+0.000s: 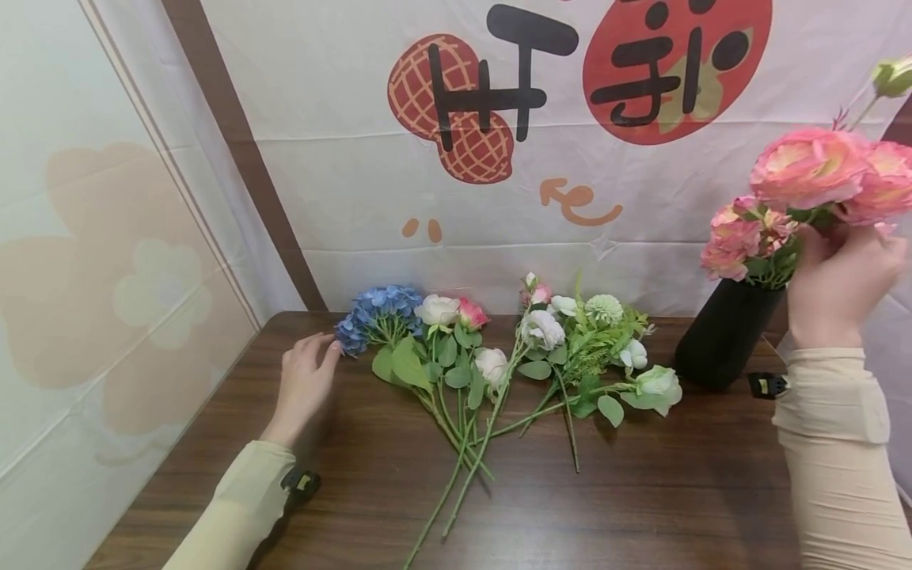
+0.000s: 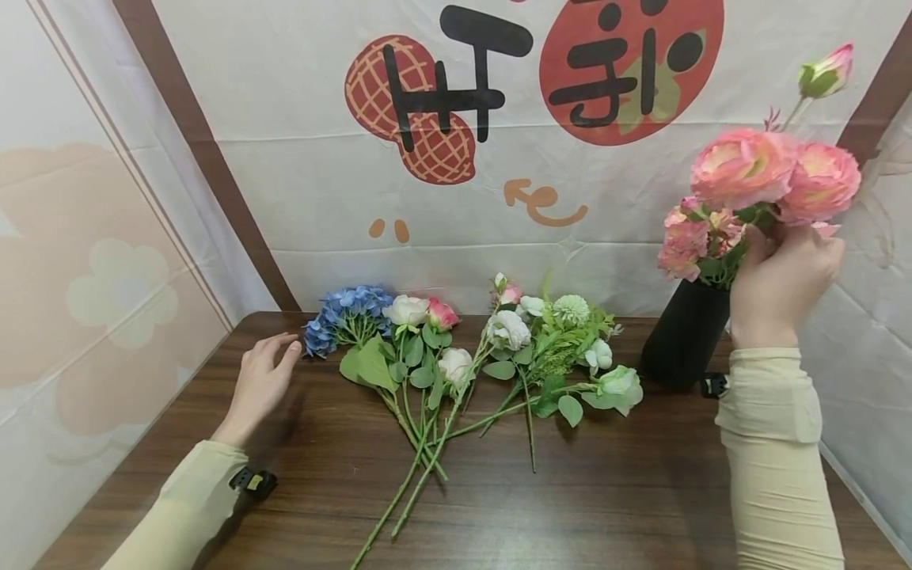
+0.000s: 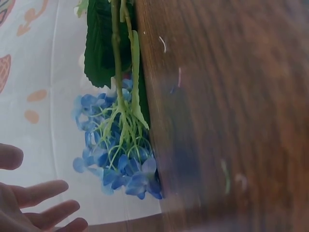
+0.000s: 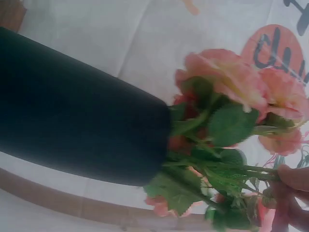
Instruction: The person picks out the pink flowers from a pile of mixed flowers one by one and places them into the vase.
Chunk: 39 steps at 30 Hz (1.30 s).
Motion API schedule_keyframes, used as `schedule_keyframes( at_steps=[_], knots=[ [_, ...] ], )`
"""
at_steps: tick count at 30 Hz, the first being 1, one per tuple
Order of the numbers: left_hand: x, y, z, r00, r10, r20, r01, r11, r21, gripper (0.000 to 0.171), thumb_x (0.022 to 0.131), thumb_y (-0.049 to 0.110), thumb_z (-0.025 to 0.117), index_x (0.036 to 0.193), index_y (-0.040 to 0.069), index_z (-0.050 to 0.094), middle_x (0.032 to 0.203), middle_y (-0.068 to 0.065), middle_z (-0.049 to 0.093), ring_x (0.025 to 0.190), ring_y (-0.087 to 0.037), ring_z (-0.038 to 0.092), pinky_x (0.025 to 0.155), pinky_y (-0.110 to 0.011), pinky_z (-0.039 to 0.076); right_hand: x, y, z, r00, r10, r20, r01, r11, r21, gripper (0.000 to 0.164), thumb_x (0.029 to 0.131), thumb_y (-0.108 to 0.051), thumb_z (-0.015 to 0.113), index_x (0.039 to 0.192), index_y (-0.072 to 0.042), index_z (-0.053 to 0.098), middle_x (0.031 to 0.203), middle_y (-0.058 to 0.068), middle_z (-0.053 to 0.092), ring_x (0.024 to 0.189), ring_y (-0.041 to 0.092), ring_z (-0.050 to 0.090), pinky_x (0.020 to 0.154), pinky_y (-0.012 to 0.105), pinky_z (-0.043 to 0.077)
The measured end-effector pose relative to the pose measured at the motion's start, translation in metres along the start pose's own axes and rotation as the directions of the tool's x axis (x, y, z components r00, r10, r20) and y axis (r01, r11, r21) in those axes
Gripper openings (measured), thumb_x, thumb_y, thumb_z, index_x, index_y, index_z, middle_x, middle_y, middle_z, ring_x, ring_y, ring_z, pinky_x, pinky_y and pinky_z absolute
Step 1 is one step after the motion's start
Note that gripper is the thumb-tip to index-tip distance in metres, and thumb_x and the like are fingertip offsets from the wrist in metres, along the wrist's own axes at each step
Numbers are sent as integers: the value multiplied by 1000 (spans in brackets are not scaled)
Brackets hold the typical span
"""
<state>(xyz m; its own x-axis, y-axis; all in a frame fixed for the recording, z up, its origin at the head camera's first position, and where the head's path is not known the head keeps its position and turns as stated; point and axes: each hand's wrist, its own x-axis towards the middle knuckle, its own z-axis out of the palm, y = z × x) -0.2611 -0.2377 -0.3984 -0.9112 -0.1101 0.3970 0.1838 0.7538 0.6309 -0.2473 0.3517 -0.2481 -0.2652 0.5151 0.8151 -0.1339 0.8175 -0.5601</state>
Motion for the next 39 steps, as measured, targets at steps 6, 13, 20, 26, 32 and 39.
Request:
schedule_keyframes(
  at_steps=[6,13,20,26,32,39],
  knots=[
    [-4,-2,-4,1000,-7,-5,7,1000,-3,43,99,25,43,125,-7,54,137,-30,44,124,-49,34,103,-56,25,-5,7,0,998,-2,62,6,998,-61,32,93,-25,56,100,4,66,92,28,65,106,40,52,105,40,25],
    [-4,-4,-6,999,14,-29,-14,1000,0,42,99,25,43,124,-8,54,136,-31,45,122,-50,34,101,-56,25,-8,8,1,995,48,86,-41,996,-84,30,94,-25,56,104,2,66,101,25,65,117,37,48,104,44,28],
    [-2,-6,-5,999,27,-45,-27,1000,6,41,99,24,44,122,-8,55,134,-31,46,121,-49,36,101,-55,25,-11,13,7,993,72,97,-65,995,-77,30,91,-24,60,99,4,65,94,23,64,113,39,52,103,44,31],
    [-2,-5,-7,999,13,-35,-13,1000,3,40,99,24,45,123,-7,55,134,-30,46,123,-48,36,103,-54,25,-13,15,6,990,93,105,-81,990,-118,38,89,-29,61,93,8,64,85,28,58,104,48,48,96,53,31],
    [-3,-3,-7,1000,15,-27,-15,1000,6,41,99,25,45,123,-7,55,135,-30,46,122,-49,35,101,-55,25,-15,12,2,994,95,49,-89,989,-120,47,87,-38,63,100,7,63,93,25,59,105,48,48,97,53,32],
    [-7,-5,-10,999,26,-25,-25,1000,17,42,99,25,44,124,-7,54,136,-30,45,125,-50,33,104,-57,23,-6,7,3,999,-26,-37,24,998,-60,45,84,-33,65,95,11,65,94,33,63,101,50,49,96,52,33]
  ],
)
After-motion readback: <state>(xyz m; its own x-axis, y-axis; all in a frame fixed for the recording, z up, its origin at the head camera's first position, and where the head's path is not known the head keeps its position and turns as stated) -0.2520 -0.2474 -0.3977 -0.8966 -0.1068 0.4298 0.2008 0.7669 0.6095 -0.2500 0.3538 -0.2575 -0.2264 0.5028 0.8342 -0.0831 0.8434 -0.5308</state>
